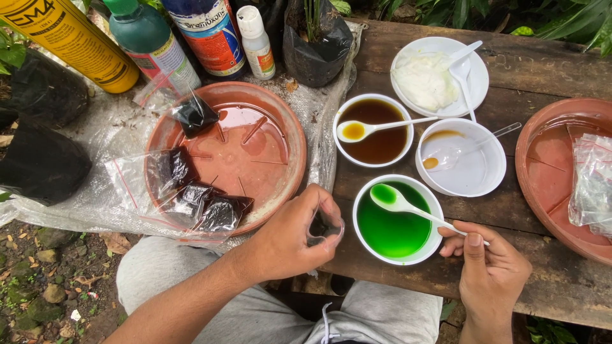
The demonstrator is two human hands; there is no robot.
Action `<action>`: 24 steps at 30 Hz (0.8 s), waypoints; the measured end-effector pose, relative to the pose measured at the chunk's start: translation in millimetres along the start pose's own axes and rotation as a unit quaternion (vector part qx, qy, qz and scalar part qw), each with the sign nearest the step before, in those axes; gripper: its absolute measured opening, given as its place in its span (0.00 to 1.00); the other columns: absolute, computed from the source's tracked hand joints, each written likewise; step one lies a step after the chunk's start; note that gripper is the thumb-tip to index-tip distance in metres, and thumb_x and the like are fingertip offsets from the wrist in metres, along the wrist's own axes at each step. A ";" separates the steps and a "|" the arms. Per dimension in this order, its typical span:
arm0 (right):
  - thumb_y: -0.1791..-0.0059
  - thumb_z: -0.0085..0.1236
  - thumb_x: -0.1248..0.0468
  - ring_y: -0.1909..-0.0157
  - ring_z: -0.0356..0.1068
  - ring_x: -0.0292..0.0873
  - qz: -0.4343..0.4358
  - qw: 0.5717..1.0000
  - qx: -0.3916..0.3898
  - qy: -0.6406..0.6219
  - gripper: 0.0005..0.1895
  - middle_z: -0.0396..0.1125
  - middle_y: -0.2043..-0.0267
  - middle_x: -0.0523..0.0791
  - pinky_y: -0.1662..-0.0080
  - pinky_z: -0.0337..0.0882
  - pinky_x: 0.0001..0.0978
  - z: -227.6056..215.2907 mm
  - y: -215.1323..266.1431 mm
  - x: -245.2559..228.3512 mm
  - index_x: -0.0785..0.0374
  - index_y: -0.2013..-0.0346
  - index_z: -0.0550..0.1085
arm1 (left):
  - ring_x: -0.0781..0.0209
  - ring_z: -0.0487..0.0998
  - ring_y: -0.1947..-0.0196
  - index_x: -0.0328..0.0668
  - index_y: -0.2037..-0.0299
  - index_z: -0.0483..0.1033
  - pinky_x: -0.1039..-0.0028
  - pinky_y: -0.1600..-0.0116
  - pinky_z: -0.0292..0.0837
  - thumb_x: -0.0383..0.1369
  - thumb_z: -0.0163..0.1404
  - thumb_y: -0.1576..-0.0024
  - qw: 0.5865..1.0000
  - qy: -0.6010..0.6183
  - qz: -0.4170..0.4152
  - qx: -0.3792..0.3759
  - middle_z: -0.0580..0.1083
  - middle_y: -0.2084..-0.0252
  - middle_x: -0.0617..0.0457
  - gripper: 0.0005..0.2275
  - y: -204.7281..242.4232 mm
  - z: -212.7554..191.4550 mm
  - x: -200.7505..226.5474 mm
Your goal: Preparing an agricultural mixture by combining liquids and pastes in small bowls using spoons on a wooden workbench.
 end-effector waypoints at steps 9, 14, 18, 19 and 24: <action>0.39 0.46 0.65 0.72 0.71 0.51 -0.039 0.998 0.017 -0.045 0.16 0.71 0.62 0.63 0.64 0.75 0.36 -3.7 12.3 -11.0 0.80 0.53 0.72 | 0.69 0.76 0.61 0.45 0.61 0.66 0.81 0.64 0.76 0.28 0.53 0.48 0.999 0.018 -0.038 -0.014 0.75 0.62 0.58 0.09 0.0 -0.8 2.9; 0.42 0.47 0.59 0.74 0.71 0.52 -0.092 0.994 0.030 -0.048 0.20 0.71 0.62 0.63 0.65 0.75 0.35 -5.5 23.8 -27.4 0.79 0.54 0.71 | 0.70 0.76 0.61 0.46 0.61 0.66 0.80 0.64 0.76 0.28 0.54 0.49 0.998 0.017 -0.049 -0.017 0.75 0.62 0.59 0.10 0.0 -0.2 1.5; 0.43 0.45 0.58 0.72 0.73 0.47 -0.103 0.995 0.001 -0.010 0.19 0.73 0.63 0.58 0.64 0.75 0.29 3.3 33.3 -64.0 0.75 0.56 0.73 | 0.69 0.73 0.64 0.45 0.58 0.64 0.78 0.65 0.74 0.30 0.54 0.48 0.999 0.002 -0.033 -0.018 0.74 0.62 0.58 0.12 0.3 1.4 -5.7; 0.43 0.45 0.58 0.72 0.73 0.47 -0.104 0.995 0.000 -0.010 0.19 0.73 0.63 0.58 0.64 0.75 0.29 6.0 32.0 -69.4 0.75 0.56 0.73 | 0.69 0.73 0.64 0.45 0.58 0.64 0.78 0.65 0.74 0.30 0.54 0.48 0.999 0.002 -0.033 -0.018 0.74 0.62 0.58 0.12 0.3 1.2 -6.7; 0.46 0.44 0.57 0.72 0.76 0.43 -0.196 0.980 -0.032 0.002 0.19 0.75 0.65 0.55 0.62 0.77 0.30 21.0 34.3 -87.4 0.71 0.64 0.74 | 0.68 0.69 0.72 0.43 0.57 0.65 0.75 0.70 0.69 0.32 0.55 0.48 0.999 -0.033 -0.022 -0.021 0.70 0.68 0.57 0.13 0.6 0.9 -10.2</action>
Point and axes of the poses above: each hand's wrist, its own y-axis away from the middle knuckle, its own z-axis out of the palm, x = y × z, the point moved 2 cm from there along -y, towards the middle knuckle
